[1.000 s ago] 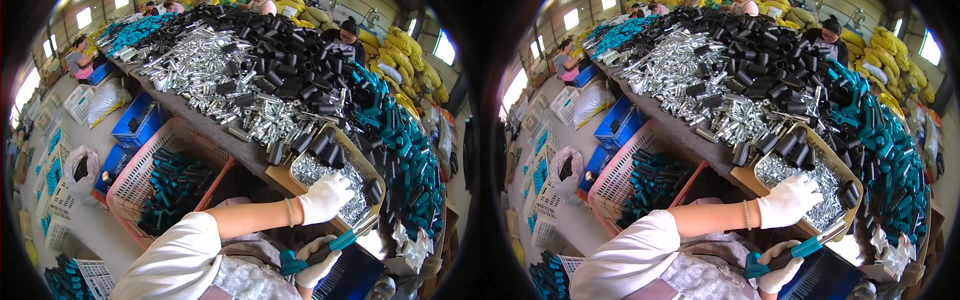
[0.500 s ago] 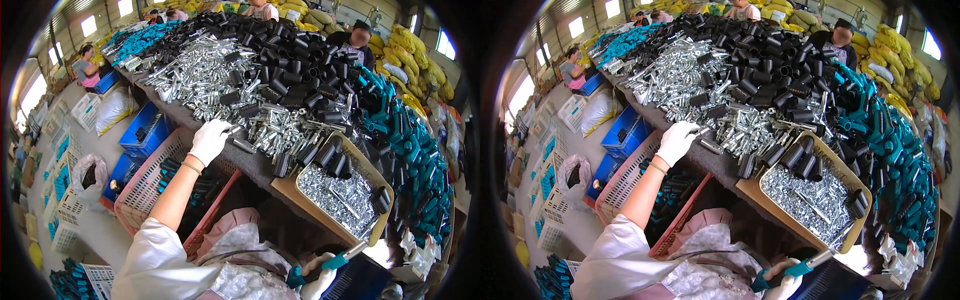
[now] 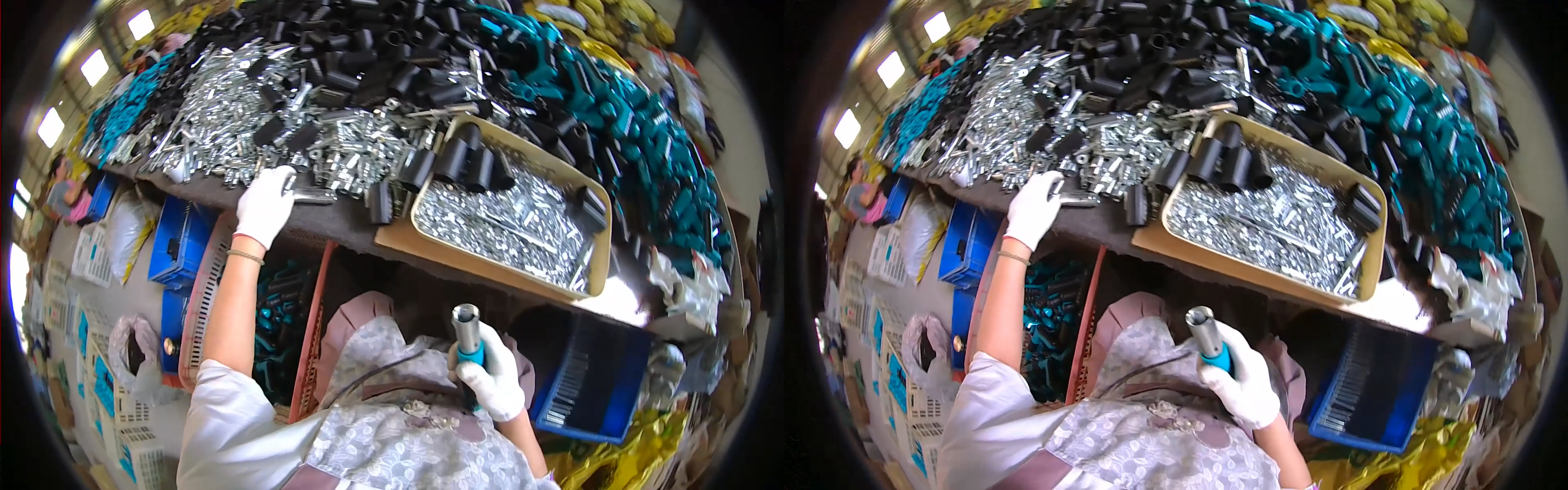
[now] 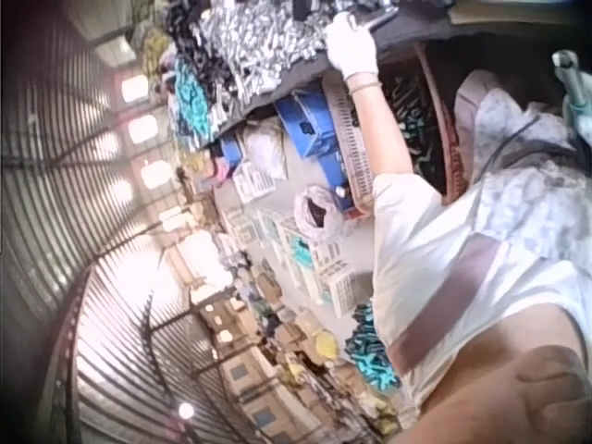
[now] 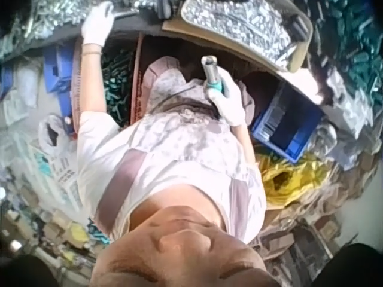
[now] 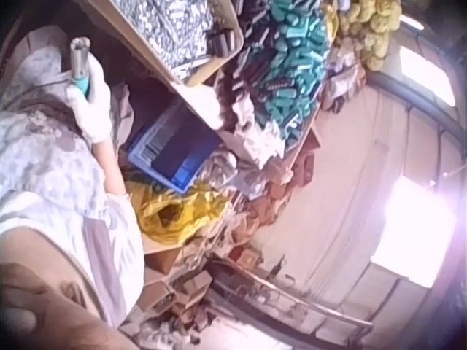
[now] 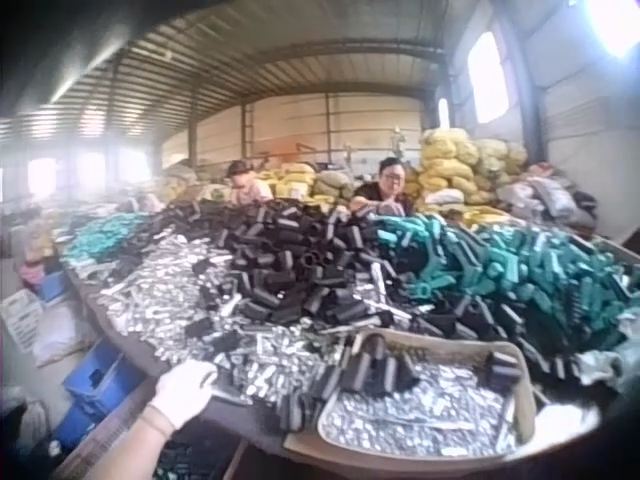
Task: Assembling plastic tool handles with internal components like springs and metal shafts.
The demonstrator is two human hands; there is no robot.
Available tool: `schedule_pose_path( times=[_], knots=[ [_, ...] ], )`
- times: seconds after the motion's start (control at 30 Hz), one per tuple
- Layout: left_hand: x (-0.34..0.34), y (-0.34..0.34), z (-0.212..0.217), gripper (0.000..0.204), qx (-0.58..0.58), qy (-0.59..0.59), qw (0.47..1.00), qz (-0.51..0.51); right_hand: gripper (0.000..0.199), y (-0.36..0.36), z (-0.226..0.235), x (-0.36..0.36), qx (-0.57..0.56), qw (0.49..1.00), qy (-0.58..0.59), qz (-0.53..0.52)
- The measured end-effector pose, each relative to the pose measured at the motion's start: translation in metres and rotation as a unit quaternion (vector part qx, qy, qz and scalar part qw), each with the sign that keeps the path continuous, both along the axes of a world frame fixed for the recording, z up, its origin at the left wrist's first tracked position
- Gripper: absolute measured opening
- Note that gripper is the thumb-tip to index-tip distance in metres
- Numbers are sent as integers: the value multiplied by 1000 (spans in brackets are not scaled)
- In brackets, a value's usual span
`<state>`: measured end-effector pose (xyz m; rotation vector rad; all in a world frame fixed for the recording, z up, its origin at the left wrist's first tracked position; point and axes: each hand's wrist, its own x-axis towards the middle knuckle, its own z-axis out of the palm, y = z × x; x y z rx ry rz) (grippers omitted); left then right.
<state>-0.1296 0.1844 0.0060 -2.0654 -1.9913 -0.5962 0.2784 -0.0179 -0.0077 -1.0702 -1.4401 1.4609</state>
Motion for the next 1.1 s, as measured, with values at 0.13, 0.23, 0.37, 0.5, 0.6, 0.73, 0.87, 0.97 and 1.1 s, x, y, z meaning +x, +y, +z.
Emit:
schedule_pose_path(
  times=[0.13,0.23,0.37,0.5,0.6,0.73,0.87,0.97,1.1],
  knots=[
    [-2,5,-1,22,21,-88,996,-15,66,8,18,-8,27,998,-32,37],
    [-5,-21,-14,17,96,-312,939,-111,59,8,22,-6,41,997,-66,24],
    [124,-129,45,14,-215,-594,764,-128,53,11,7,-11,176,968,-175,-30],
    [160,-158,42,14,-292,-532,767,-208,54,16,13,-16,238,928,-285,-16],
    [161,-159,36,15,-297,-513,777,-209,53,12,15,-15,249,905,-345,-16],
    [164,-157,30,15,-301,-447,808,-239,54,9,8,-12,284,881,-377,-30],
    [170,-157,30,16,-299,-433,810,-260,50,7,6,-7,285,878,-383,-26],
    [168,-153,37,18,-257,-328,834,-362,46,8,6,0,244,906,-346,5],
    [165,-149,29,25,-144,-253,805,-517,42,8,-6,5,219,943,-252,19]
  ],
)
